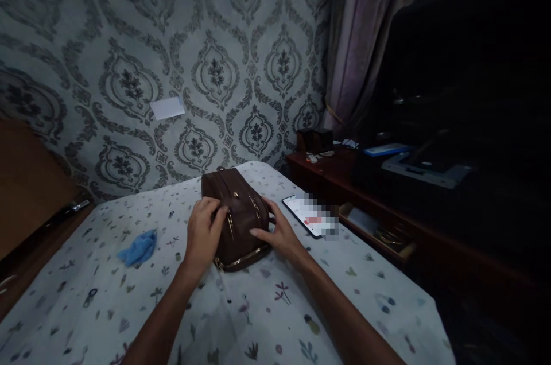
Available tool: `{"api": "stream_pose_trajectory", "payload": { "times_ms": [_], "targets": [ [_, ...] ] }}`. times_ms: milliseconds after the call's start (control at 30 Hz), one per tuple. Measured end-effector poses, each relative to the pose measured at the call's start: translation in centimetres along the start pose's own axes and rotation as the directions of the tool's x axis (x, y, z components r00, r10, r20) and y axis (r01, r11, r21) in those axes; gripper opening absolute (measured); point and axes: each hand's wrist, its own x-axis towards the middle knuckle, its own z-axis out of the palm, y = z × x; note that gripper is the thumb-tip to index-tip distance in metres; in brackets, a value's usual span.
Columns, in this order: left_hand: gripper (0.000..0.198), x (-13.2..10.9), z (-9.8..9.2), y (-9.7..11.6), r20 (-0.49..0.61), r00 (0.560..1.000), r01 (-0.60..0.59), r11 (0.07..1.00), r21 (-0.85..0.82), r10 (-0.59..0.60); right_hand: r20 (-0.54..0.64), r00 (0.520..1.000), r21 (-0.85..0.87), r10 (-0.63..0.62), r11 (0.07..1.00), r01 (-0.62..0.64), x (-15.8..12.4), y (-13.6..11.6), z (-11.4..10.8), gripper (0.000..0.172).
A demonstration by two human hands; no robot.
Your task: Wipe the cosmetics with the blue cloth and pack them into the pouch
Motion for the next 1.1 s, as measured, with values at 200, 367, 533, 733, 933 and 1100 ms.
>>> {"api": "stream_pose_trajectory", "payload": {
  "times_ms": [200, 367, 533, 733, 933, 1100],
  "targets": [
    [0.027, 0.9, -0.7, -0.1, 0.090, 0.993, 0.091, 0.979, -0.184, -0.075, -0.030, 0.999, -0.030, -0.022, 0.999, 0.021, 0.1, 0.3, 0.1, 0.080],
    [0.027, 0.1, -1.2, 0.5, 0.107, 0.994, 0.042, 0.985, -0.167, -0.024, -0.026, 1.000, 0.010, -0.017, 1.000, 0.017, -0.1, 0.0, 0.3, 0.078],
    [0.028, -0.5, -1.4, 0.4, 0.117, 0.992, -0.026, 0.989, -0.143, 0.043, 0.002, 1.000, 0.000, -0.006, 1.000, 0.006, -0.1, -0.5, 0.1, 0.079],
    [0.016, -0.5, -0.6, 2.1, 0.119, 0.985, -0.144, 0.969, 0.201, 0.122, 0.016, 1.000, 0.012, -0.013, 1.000, 0.012, -0.3, -0.6, 0.1, 0.078],
    [0.034, 0.6, 1.7, 4.5, 0.313, 0.914, -0.374, 0.835, 0.404, 0.258, 0.022, 0.997, 0.013, -0.071, 0.997, 0.071, -0.1, 0.6, 0.1, 0.086],
    [0.010, 1.8, 3.1, 4.5, 0.271, 0.948, -0.258, 0.904, 0.342, 0.168, 0.005, 0.997, -0.036, -0.072, 0.997, 0.073, -0.1, 1.3, 0.2, 0.087]
  ]
}}
